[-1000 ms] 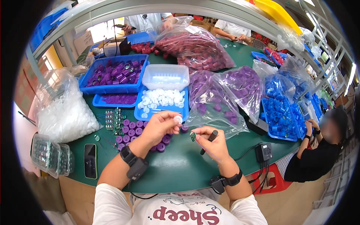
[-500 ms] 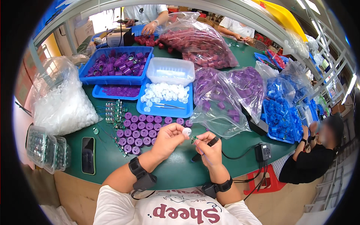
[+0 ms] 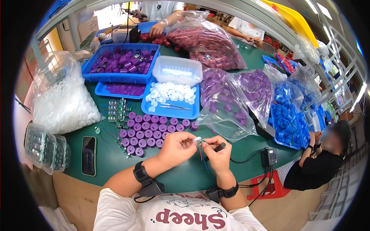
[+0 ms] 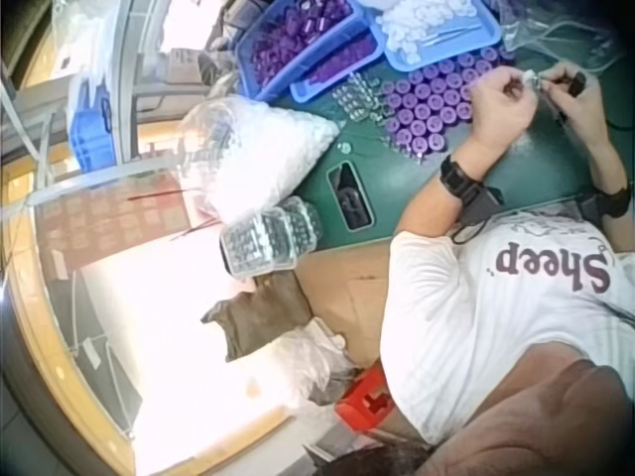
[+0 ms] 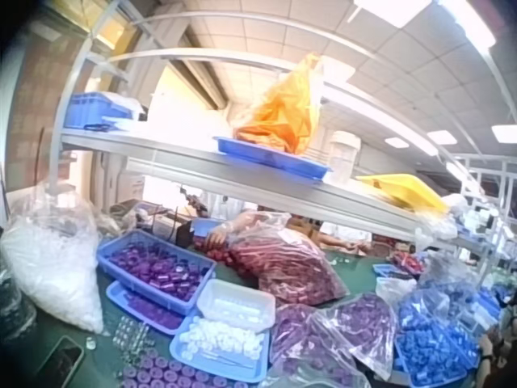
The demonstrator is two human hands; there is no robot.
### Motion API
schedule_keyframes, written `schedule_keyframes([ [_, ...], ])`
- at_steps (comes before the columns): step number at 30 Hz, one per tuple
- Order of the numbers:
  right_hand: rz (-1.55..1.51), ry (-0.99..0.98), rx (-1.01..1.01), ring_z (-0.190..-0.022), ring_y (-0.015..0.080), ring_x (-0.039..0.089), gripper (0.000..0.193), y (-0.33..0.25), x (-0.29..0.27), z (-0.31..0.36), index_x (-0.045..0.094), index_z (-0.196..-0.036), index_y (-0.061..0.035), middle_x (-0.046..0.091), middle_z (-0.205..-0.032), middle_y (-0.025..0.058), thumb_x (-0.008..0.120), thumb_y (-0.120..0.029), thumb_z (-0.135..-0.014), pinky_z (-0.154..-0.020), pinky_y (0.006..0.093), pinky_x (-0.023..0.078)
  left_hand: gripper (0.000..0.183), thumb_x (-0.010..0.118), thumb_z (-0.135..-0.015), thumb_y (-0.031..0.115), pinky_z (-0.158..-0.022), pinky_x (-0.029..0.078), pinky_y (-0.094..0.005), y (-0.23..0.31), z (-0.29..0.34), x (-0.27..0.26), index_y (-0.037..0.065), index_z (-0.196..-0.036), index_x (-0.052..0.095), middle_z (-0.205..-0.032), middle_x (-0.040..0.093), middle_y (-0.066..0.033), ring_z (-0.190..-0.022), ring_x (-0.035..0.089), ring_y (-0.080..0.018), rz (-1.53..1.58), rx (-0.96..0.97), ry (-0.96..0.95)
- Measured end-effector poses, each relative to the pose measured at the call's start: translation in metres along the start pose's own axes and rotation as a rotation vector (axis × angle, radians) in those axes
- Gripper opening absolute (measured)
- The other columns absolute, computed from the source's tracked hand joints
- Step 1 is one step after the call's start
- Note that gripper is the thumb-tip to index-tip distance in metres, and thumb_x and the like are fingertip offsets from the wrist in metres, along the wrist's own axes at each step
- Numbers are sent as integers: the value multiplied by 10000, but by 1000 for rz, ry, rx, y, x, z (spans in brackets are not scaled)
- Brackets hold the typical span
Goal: Assembling small electronic or plastic components by inserting circuit boards into purple housings.
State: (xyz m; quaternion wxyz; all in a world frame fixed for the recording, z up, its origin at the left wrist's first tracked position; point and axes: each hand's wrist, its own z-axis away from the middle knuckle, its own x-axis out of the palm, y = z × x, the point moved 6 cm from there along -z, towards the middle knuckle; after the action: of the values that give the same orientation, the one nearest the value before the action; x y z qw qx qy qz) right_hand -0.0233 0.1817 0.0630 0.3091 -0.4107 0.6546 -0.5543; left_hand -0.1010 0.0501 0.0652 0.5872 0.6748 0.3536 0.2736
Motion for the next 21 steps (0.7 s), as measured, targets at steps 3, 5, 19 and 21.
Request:
schedule_keyframes([
  [3, 66, 9, 30, -601, 26, 538, 41, -2, 0, 3, 612, -819, 44, 632, -734, 39, 639, 42, -787, -524, 162, 400, 139, 665, -750, 61, -489, 417, -204, 6, 2, -1, -10, -871, 670, -679, 615, -32, -555, 527, -42, -107, 89, 8],
  [5, 139, 50, -7, -589, 12, 512, 45, -3, -3, 4, 612, -818, 41, 619, -739, 19, 647, 36, -791, -512, 160, 385, 174, 664, -739, 28, -577, 462, -216, 15, 3, 3, -20, -906, 668, -862, 648, -63, -722, 586, -87, -217, 137, -57],
  [19, 401, 69, -641, -568, 68, 526, 155, -42, -1, 14, 611, -872, 20, 621, -766, 82, 646, 99, -744, -487, 190, 404, 210, 613, -819, -38, -782, 517, -254, 12, 6, 13, -19, -1026, 639, -1042, 606, -121, -923, 599, -145, 301, 84, -152],
  [21, 335, 49, -587, -547, 68, 524, 186, -41, -2, 12, 601, -897, 27, 623, -757, 85, 656, 99, -735, -476, 187, 399, 215, 616, -809, -54, -778, 524, -254, 16, 6, 11, -18, -1019, 639, -1037, 603, -123, -919, 604, -146, 204, 152, -122],
])
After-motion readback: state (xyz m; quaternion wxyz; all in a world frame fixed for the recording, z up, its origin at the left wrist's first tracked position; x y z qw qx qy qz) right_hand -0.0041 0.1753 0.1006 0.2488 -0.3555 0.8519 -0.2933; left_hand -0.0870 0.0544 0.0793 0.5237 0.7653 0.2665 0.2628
